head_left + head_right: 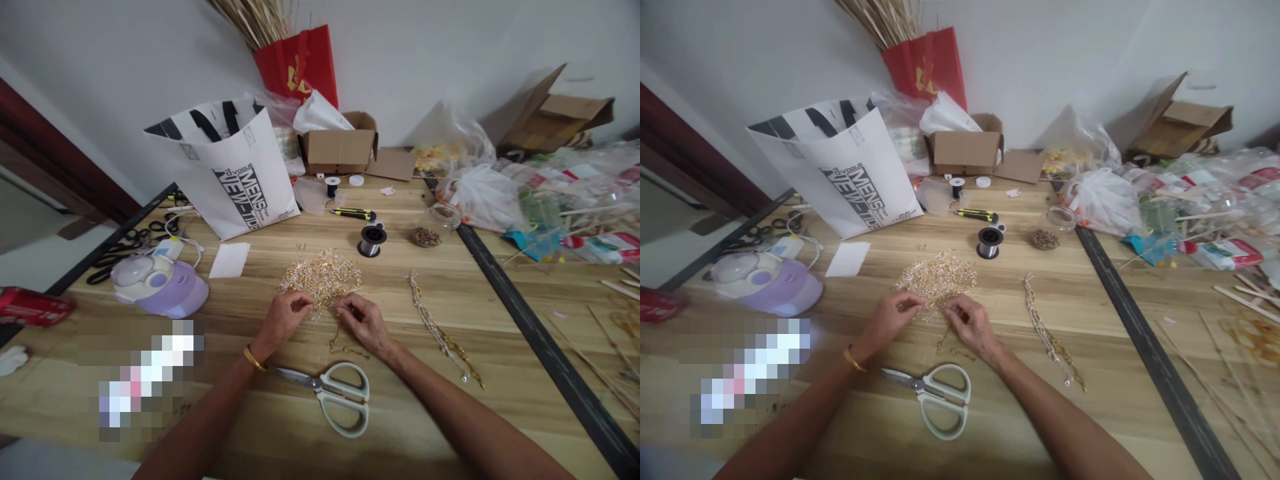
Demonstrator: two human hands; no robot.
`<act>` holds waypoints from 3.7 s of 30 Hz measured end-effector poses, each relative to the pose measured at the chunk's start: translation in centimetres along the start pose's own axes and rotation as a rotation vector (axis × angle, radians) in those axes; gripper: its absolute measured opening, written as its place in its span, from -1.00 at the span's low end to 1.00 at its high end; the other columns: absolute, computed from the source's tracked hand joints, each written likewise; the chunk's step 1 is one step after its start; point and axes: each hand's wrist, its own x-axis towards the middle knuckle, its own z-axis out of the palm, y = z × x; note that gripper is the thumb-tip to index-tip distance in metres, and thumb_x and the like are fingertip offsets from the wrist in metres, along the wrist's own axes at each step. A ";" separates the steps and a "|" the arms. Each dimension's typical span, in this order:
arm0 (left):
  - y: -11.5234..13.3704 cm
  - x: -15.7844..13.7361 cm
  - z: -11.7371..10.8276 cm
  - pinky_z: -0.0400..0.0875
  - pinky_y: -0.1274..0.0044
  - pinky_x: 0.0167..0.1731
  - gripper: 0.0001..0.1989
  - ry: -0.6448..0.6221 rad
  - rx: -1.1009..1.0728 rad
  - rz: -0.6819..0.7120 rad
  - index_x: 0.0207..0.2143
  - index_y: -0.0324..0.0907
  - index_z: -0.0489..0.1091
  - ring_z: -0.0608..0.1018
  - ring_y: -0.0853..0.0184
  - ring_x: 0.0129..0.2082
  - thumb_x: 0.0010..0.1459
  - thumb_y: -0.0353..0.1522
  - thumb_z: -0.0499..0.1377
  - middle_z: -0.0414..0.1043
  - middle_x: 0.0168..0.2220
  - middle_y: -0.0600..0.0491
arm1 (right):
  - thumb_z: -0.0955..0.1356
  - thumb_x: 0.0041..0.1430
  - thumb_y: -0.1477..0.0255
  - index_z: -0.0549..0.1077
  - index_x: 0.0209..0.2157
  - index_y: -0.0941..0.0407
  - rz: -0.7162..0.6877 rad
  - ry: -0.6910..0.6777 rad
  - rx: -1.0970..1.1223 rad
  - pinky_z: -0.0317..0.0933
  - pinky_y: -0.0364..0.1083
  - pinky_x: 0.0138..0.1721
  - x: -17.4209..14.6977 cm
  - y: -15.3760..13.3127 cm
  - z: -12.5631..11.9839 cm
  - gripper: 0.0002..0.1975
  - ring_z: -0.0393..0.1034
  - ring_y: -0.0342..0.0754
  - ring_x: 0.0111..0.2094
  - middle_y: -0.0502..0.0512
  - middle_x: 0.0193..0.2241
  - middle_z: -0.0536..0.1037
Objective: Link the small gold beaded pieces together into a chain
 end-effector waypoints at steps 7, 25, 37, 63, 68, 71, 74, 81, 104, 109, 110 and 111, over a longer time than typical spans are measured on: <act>0.4 0.4 0.1 0.41 0.55 -0.34 -0.85 -0.096 -0.317 -0.164 -0.41 -0.28 0.48 0.54 0.35 -0.40 -0.05 -0.36 0.25 0.55 -0.41 0.00 | 0.28 0.18 0.39 0.41 -0.42 0.16 -0.020 -0.001 0.007 0.11 -0.18 -0.50 0.0 0.0 -0.1 -0.84 0.23 -0.14 -0.51 0.03 -0.53 0.40; 0.3 1.2 2.0 0.40 0.58 -0.39 -0.91 -0.081 -0.265 -0.038 -0.44 -0.27 0.47 0.50 0.38 -0.45 -0.02 -0.40 0.22 0.51 -0.46 0.02 | 0.32 0.13 0.26 0.39 -0.42 0.16 0.182 0.045 0.232 0.06 -0.20 -0.55 0.5 0.4 -0.5 -0.76 0.15 -0.18 -0.57 -0.04 -0.58 0.34; -0.1 0.6 1.9 0.40 0.58 -0.38 -0.93 -0.070 -0.241 0.004 -0.44 -0.27 0.46 0.51 0.37 -0.43 0.01 -0.42 0.21 0.51 -0.44 0.01 | 0.36 0.07 0.16 0.34 -0.45 0.14 0.297 0.095 0.400 -0.02 -0.22 -0.69 0.9 -0.3 -0.8 -0.69 0.07 -0.23 -0.69 -0.10 -0.68 0.28; -0.3 0.4 2.0 0.36 0.61 -0.42 -0.95 -0.104 -0.176 0.041 -0.44 -0.28 0.44 0.49 0.39 -0.46 0.03 -0.47 0.18 0.49 -0.47 0.03 | 0.39 0.05 0.16 0.32 -0.44 0.13 0.339 0.257 0.589 0.15 -0.26 -0.68 1.5 0.6 -0.9 -0.68 0.25 -0.24 -0.66 -0.08 -0.61 0.38; 0.0 0.2 2.1 0.37 0.59 -0.39 -0.91 -0.101 -0.077 0.166 -0.41 -0.26 0.47 0.49 0.39 -0.43 0.04 -0.51 0.16 0.49 -0.44 0.02 | 0.39 0.04 0.16 0.33 -0.43 0.13 0.348 0.242 0.596 0.26 -0.24 -0.62 1.6 0.5 -1.0 -0.68 0.39 -0.19 -0.60 -0.05 -0.57 0.44; 0.0 0.2 2.3 0.37 0.57 -0.37 -0.90 -0.092 -0.034 0.236 -0.41 -0.25 0.46 0.49 0.38 -0.41 0.05 -0.53 0.15 0.48 -0.42 0.01 | 0.39 0.05 0.17 0.33 -0.41 0.14 0.357 0.230 0.619 0.30 -0.23 -0.60 1.7 0.5 -1.0 -0.68 0.43 -0.17 -0.57 -0.03 -0.54 0.47; -0.1 0.2 2.4 0.37 0.55 -0.36 -0.90 -0.091 -0.005 0.266 -0.41 -0.25 0.46 0.49 0.37 -0.40 0.05 -0.54 0.15 0.47 -0.42 0.01 | 0.40 0.05 0.17 0.32 -0.41 0.14 0.361 0.229 0.627 0.31 -0.23 -0.59 1.7 0.4 -1.0 -0.68 0.45 -0.15 -0.56 -0.02 -0.53 0.48; -0.1 0.2 2.4 0.37 0.52 -0.32 -0.90 -0.093 0.044 0.317 -0.41 -0.24 0.45 0.49 0.35 -0.38 0.07 -0.54 0.15 0.49 -0.40 0.01 | 0.39 0.05 0.16 0.32 -0.41 0.14 0.356 0.217 0.615 0.31 -0.22 -0.58 1.7 0.4 -1.1 -0.67 0.46 -0.14 -0.54 -0.02 -0.51 0.47; 0.2 0.0 2.3 0.35 0.48 -0.25 -0.83 -0.110 0.202 0.417 -0.37 -0.22 0.42 0.43 0.32 -0.30 0.06 -0.60 0.12 0.45 -0.38 0.02 | 0.39 0.02 0.12 0.34 -0.40 0.14 0.352 0.180 0.588 0.29 -0.22 -0.61 1.7 0.4 -1.1 -0.64 0.43 -0.15 -0.58 -0.03 -0.53 0.46; 0.2 0.1 2.1 0.35 0.45 -0.24 -0.87 -0.116 0.273 0.467 -0.38 -0.21 0.43 0.40 0.31 -0.29 0.10 -0.55 0.12 0.44 -0.38 0.01 | 0.39 0.03 0.12 0.35 -0.41 0.14 0.341 0.179 0.580 0.27 -0.23 -0.60 1.6 0.5 -1.1 -0.65 0.39 -0.17 -0.60 -0.04 -0.56 0.45; 0.2 0.1 2.0 0.35 0.44 -0.24 -0.88 -0.125 0.294 0.475 -0.39 -0.21 0.44 0.40 0.30 -0.29 0.11 -0.53 0.12 0.43 -0.38 0.01 | 0.39 0.03 0.13 0.35 -0.42 0.14 0.338 0.182 0.582 0.26 -0.23 -0.61 1.6 0.5 -1.1 -0.65 0.38 -0.18 -0.61 -0.04 -0.57 0.44; 0.2 0.1 1.9 0.35 0.43 -0.23 -0.89 -0.136 0.317 0.480 -0.40 -0.22 0.43 0.39 0.29 -0.28 0.12 -0.52 0.12 0.43 -0.38 0.00 | 0.39 0.03 0.13 0.35 -0.42 0.14 0.336 0.186 0.584 0.25 -0.23 -0.61 1.6 0.5 -1.1 -0.66 0.35 -0.19 -0.62 -0.05 -0.58 0.44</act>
